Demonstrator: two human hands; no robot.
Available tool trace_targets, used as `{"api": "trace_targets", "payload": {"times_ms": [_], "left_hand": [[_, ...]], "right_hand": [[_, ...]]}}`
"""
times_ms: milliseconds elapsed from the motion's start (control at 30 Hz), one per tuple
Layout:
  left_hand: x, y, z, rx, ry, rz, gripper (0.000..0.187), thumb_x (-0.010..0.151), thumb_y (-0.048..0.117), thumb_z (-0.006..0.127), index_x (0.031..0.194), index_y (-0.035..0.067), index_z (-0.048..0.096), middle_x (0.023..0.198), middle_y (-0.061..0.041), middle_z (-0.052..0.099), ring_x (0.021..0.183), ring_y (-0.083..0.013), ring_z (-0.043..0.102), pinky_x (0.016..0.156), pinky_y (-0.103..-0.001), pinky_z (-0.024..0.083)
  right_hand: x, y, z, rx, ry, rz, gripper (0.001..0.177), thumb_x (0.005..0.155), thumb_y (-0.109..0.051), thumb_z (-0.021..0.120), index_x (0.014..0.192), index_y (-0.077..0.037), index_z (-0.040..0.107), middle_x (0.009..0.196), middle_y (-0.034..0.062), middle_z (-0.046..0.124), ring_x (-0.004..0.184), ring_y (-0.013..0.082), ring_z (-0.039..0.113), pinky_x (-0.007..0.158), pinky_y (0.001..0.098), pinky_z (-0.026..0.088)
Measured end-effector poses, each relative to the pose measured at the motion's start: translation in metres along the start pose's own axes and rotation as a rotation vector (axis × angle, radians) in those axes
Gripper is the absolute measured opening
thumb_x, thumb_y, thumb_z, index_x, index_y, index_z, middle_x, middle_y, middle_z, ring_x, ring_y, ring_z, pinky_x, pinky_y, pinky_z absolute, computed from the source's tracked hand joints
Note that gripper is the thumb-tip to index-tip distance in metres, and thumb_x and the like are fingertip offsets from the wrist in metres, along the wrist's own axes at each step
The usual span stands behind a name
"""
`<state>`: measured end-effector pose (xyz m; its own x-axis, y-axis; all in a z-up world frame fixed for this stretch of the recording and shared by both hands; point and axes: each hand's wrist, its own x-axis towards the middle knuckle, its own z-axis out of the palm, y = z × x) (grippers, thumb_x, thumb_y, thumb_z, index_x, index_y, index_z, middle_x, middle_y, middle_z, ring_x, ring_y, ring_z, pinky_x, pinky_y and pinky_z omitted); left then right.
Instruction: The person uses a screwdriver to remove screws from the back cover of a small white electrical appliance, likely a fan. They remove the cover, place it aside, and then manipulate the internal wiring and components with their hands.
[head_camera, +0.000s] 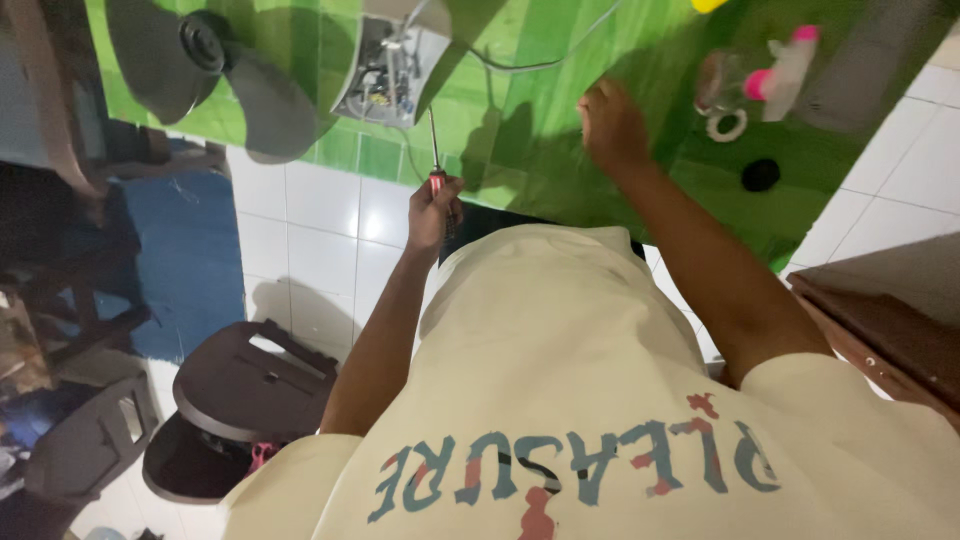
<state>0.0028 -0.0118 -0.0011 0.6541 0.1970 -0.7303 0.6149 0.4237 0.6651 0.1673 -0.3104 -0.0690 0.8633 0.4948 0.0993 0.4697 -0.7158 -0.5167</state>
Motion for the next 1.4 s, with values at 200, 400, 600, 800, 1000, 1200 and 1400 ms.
{"api": "trace_targets", "payload": {"times_ms": [200, 400, 600, 800, 1000, 1200, 1400], "left_hand": [[0.001, -0.012, 0.039, 0.064, -0.008, -0.06, 0.023, 0.092, 0.021, 0.073, 0.101, 0.001, 0.066, 0.065, -0.003, 0.057, 0.054, -0.013, 0.055, 0.051, -0.028, 0.046], [-0.002, -0.024, 0.082, 0.112, -0.039, -0.006, 0.022, 0.092, 0.02, 0.073, 0.1, 0.0, 0.067, 0.064, -0.003, 0.058, 0.055, -0.0124, 0.056, 0.052, -0.028, 0.048], [-0.025, -0.029, 0.101, 0.129, -0.009, -0.001, 0.021, 0.092, 0.02, 0.072, 0.099, 0.0, 0.068, 0.061, -0.002, 0.056, 0.053, -0.0125, 0.054, 0.051, -0.028, 0.045], [-0.045, -0.039, 0.103, 0.095, 0.046, -0.012, 0.022, 0.093, 0.019, 0.073, 0.101, 0.0, 0.068, 0.064, -0.002, 0.056, 0.055, -0.0111, 0.051, 0.052, -0.028, 0.045], [-0.043, -0.054, 0.112, 0.077, 0.063, -0.073, 0.022, 0.092, 0.021, 0.072, 0.1, 0.001, 0.068, 0.064, -0.002, 0.056, 0.054, -0.0118, 0.053, 0.051, -0.027, 0.045], [-0.032, -0.056, 0.124, 0.158, 0.034, -0.042, 0.022, 0.092, 0.021, 0.072, 0.099, 0.0, 0.068, 0.062, -0.003, 0.057, 0.052, -0.0132, 0.053, 0.051, -0.028, 0.044], [-0.028, -0.053, 0.129, 0.16, 0.023, -0.007, 0.022, 0.092, 0.021, 0.072, 0.099, 0.0, 0.068, 0.063, -0.004, 0.057, 0.054, -0.0135, 0.054, 0.051, -0.029, 0.044]], "right_hand": [[-0.041, 0.007, -0.056, 0.095, -0.005, 0.133, 0.01, 0.095, -0.006, 0.074, 0.103, -0.001, 0.069, 0.104, 0.0182, 0.062, 0.098, 0.0407, 0.062, 0.082, 0.049, 0.051], [-0.048, 0.031, -0.063, 0.123, -0.012, 0.054, 0.012, 0.097, -0.009, 0.073, 0.108, -0.004, 0.074, 0.106, 0.0173, 0.065, 0.097, 0.038, 0.065, 0.079, 0.0477, 0.053], [-0.053, 0.026, -0.055, 0.161, -0.091, -0.117, 0.012, 0.094, -0.008, 0.072, 0.106, -0.006, 0.073, 0.103, 0.0132, 0.066, 0.095, 0.0339, 0.066, 0.075, 0.0447, 0.056], [-0.076, 0.026, -0.063, 0.183, -0.087, -0.119, 0.006, 0.092, -0.005, 0.072, 0.096, -0.003, 0.068, 0.098, 0.0152, 0.063, 0.092, 0.0348, 0.065, 0.071, 0.0453, 0.055], [-0.104, 0.106, -0.119, 0.161, 0.219, 0.16, 0.008, 0.095, 0.002, 0.069, 0.101, -0.004, 0.07, 0.106, 0.0156, 0.068, 0.1, 0.0352, 0.066, 0.088, 0.0448, 0.054], [-0.108, 0.205, -0.172, 0.132, 0.428, 0.533, 0.007, 0.097, -0.002, 0.079, 0.104, -0.002, 0.077, 0.101, 0.0122, 0.076, 0.089, 0.0219, 0.075, 0.076, 0.0319, 0.061], [-0.116, 0.219, -0.18, 0.189, 0.334, 0.471, 0.016, 0.097, 0.003, 0.075, 0.111, -0.002, 0.079, 0.109, 0.0132, 0.078, 0.099, 0.0219, 0.077, 0.087, 0.0325, 0.063]]}}
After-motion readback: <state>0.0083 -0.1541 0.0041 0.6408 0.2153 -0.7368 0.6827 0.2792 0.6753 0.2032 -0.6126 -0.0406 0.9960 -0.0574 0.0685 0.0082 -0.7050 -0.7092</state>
